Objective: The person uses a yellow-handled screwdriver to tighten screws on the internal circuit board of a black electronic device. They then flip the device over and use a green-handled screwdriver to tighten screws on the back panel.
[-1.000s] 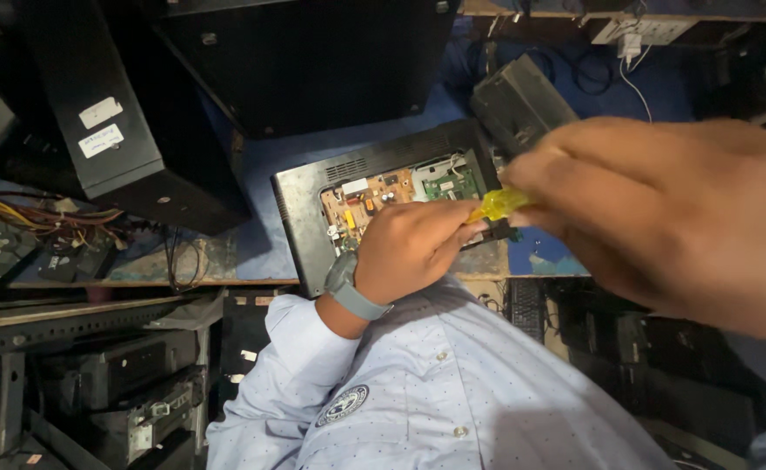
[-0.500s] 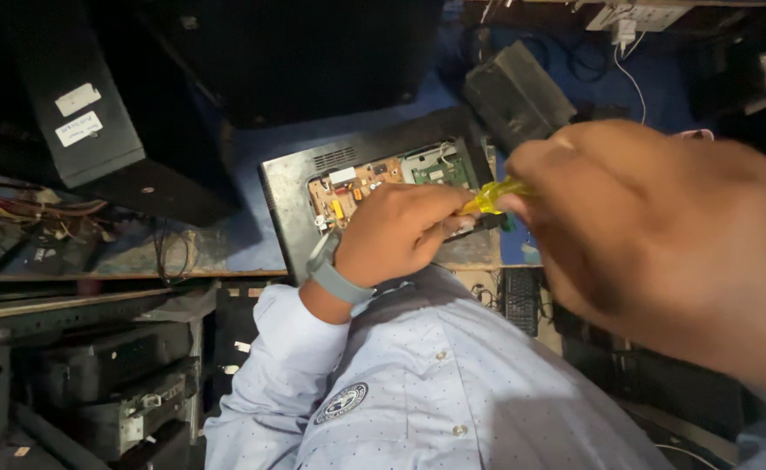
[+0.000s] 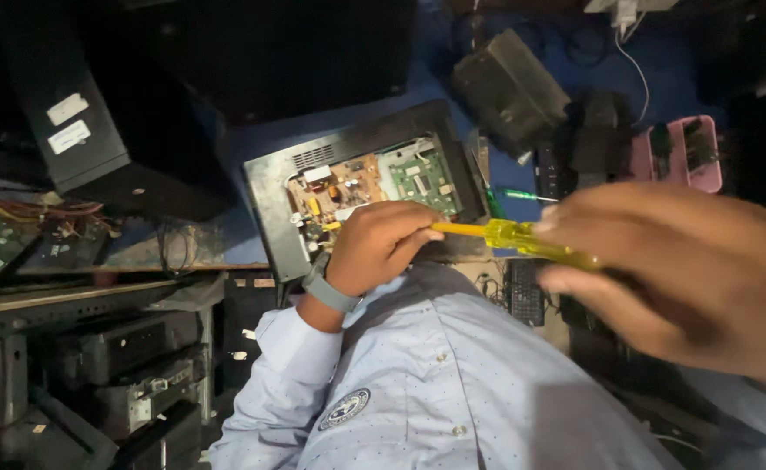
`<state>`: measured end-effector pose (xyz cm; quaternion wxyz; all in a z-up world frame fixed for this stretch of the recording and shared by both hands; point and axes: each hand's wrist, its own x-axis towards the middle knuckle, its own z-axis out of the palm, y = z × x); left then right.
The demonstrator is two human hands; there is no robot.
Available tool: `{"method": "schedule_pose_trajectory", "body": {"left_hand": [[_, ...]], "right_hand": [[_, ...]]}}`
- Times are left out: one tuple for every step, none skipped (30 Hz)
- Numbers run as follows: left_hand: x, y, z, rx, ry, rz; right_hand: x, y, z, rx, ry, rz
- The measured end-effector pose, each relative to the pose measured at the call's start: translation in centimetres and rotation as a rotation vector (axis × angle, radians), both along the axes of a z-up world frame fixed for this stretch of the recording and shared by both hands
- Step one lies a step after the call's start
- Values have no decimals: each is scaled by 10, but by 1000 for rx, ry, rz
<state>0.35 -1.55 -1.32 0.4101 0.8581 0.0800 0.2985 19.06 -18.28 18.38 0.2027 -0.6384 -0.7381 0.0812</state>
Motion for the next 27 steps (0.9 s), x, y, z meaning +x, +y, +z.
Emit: {"method": "schedule_pose_trajectory", "body": {"left_hand": [[-1, -4, -1, -2, -21, 38], [-1, -6, -3, -2, -51, 66], [-1, -8, -5, -3, -80, 94], [-2, -9, -7, -16, -80, 135], [-5, -9, -8, -28, -79, 176], [-6, -7, -8, -31, -80, 224], [-7, -11, -8, -215, -142, 218], [-10, -17, -8, -401, -197, 216], [-12, -18, -7, -587, -250, 215], [-16, -19, -6, -446, -248, 217], [-22, -17, -4, -305, -246, 220], [-28, -15, -1, -161, -243, 224], [-32, -15, 2, -80, -186, 271], [-37, -16, 5, 1, -125, 318], [-38, -19, 7, 82, -65, 363], [-38, -23, 8, 71, -62, 391], [-36, -27, 8, 60, -59, 419], [-35, -31, 8, 48, -56, 448], [-34, -34, 9, 45, -29, 463], [-32, -37, 9, 46, -4, 480], [-31, -39, 10, 46, 21, 497], [-30, -39, 11, 112, 19, 498], [-29, -37, 11, 177, 18, 498], [-29, -38, 10, 242, 16, 500], [-29, -40, 10, 220, 22, 499], [-29, -41, 9, 199, 27, 501], [-29, -43, 8, 178, 33, 503]], "right_hand": [[8, -8, -10, 34, 193, -14], [17, -19, -22, 73, 377, -37], [28, -31, -37, 116, 562, -59], [41, -45, -55, 160, 747, -88], [58, -52, -82, 163, 779, -171], [76, -58, -111, 175, 814, -243], [98, -49, -154, 135, 696, -367], [113, -42, -202, 65, 793, -497], [123, -38, -251, -9, 817, -657], [134, -41, -298, 4, 918, -496], [139, -51, -343, -185, 718, -730], [142, -58, -386, -282, 586, -785], [142, -66, -422, -379, 452, -837], [137, -79, -452, -256, 555, -839], [131, -88, -475, -132, 656, -839], [126, -88, -491, -127, 621, -877], [120, -86, -499, -123, 585, -913], [116, -88, -505, -121, 548, -949], [113, -91, -510, -94, 566, -939], [111, -88, -509, -63, 583, -926], [108, -84, -506, -32, 601, -912], [108, -80, -503, -106, 502, -928], [108, -77, -500, -178, 403, -941], [108, -76, -499, -251, 301, -949], [109, -77, -499, -206, 314, -922], [110, -78, -501, -160, 328, -891], [110, -80, -505, -114, 342, -860]]}}
